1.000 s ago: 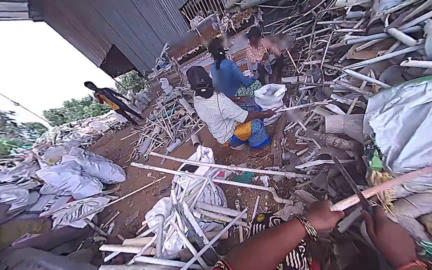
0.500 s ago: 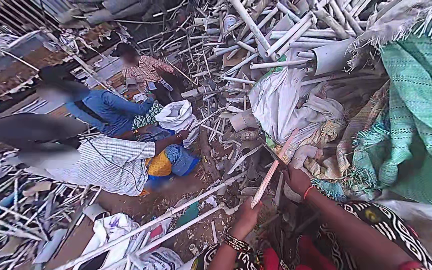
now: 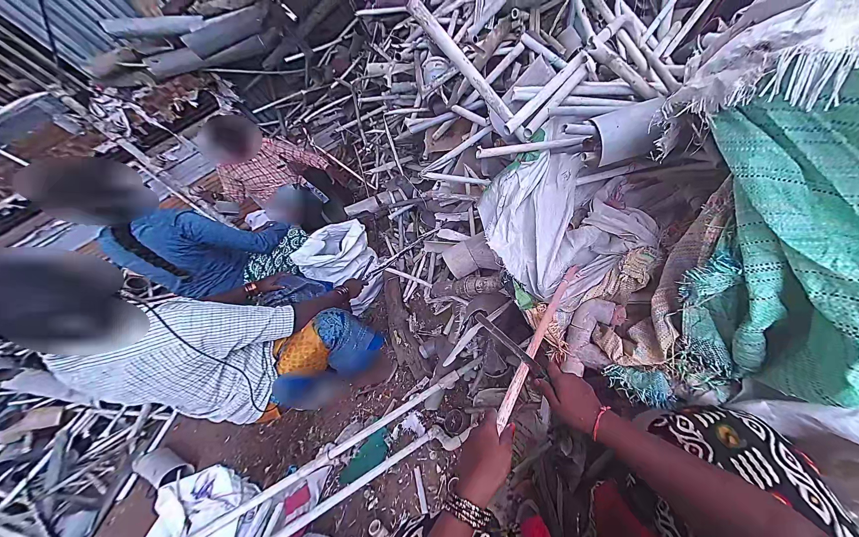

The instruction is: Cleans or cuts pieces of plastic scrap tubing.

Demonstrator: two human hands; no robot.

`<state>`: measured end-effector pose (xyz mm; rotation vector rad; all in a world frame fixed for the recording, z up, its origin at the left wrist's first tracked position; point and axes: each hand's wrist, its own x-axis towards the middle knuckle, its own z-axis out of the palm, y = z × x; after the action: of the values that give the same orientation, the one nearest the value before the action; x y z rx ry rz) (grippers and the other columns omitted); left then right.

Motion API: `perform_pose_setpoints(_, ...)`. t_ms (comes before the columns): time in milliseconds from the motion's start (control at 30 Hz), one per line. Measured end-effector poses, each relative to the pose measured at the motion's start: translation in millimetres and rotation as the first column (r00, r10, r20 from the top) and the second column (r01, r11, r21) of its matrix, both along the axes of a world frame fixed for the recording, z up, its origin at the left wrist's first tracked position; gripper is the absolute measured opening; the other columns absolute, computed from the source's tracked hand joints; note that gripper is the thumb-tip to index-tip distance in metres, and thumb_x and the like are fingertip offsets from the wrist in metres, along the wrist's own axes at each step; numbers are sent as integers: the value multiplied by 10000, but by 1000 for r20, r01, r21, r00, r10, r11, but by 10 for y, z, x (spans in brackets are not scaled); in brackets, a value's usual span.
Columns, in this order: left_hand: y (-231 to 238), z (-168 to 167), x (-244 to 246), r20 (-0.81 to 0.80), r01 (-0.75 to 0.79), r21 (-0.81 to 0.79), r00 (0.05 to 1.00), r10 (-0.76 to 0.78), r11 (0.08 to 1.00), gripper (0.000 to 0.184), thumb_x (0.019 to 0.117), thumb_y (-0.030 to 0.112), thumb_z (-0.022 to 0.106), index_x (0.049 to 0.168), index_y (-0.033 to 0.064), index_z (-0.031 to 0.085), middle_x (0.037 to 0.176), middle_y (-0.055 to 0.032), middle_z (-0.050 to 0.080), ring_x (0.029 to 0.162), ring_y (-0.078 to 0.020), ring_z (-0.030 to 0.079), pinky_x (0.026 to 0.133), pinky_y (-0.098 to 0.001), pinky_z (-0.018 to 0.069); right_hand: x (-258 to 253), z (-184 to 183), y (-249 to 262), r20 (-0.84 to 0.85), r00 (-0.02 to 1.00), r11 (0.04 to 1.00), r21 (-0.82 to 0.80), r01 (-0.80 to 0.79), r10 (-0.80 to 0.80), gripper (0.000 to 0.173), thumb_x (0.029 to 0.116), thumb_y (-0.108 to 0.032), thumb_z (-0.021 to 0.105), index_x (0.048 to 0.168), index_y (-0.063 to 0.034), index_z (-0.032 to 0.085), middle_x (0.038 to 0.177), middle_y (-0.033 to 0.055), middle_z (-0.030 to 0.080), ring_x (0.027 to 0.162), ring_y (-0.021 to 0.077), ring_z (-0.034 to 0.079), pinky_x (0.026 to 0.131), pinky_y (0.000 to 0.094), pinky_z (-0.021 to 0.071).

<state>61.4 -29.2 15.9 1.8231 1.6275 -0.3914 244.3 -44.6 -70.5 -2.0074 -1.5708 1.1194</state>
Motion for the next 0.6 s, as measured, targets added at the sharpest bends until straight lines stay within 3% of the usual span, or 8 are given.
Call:
perform_pose_setpoints(100,39,-43,-27,89,-25,-16,996,26,1000,443,1109,300,500,1384,-47,518,1111,-285,671,1051,-411,677,965,-566,513,111,-31,127,-11,998,998,0,60,-60,500,1131,-395,356,1380,15,497,1078,257,680,1063,434,679,922,590,515)
perform_pose_setpoints(200,21,-69,-39,126,-41,-33,991,45,999,437,1106,292,510,1385,-45,524,1119,-282,669,1048,-408,671,964,-570,507,150,-112,179,-56,987,989,-4,150,-150,496,1134,-378,352,1398,20,485,1098,256,680,1077,426,678,941,576,514)
perform_pose_setpoints(367,82,-110,-87,154,-61,-34,986,66,998,434,1110,295,499,1380,-43,527,1087,-274,668,994,-395,672,932,-561,514,-24,19,3,0,999,999,-5,-38,38,514,1127,-417,352,1383,5,497,1060,256,683,1044,437,684,906,592,522)
perform_pose_setpoints(500,5,24,48,-12,11,15,1000,-11,1000,476,1107,323,501,1421,-34,515,1206,-289,670,1177,-425,655,1025,-579,496,95,29,119,13,997,996,-49,78,-78,493,1132,-407,342,1375,-4,490,1091,243,680,1076,418,681,925,579,519)
perform_pose_setpoints(600,13,29,52,-72,33,11,997,-32,999,481,1110,341,487,1431,-17,505,1229,-273,668,1194,-418,651,1023,-573,502,-89,143,-66,29,999,997,-70,-13,15,512,1133,-422,328,1372,4,482,1091,247,678,1092,419,678,929,570,522)
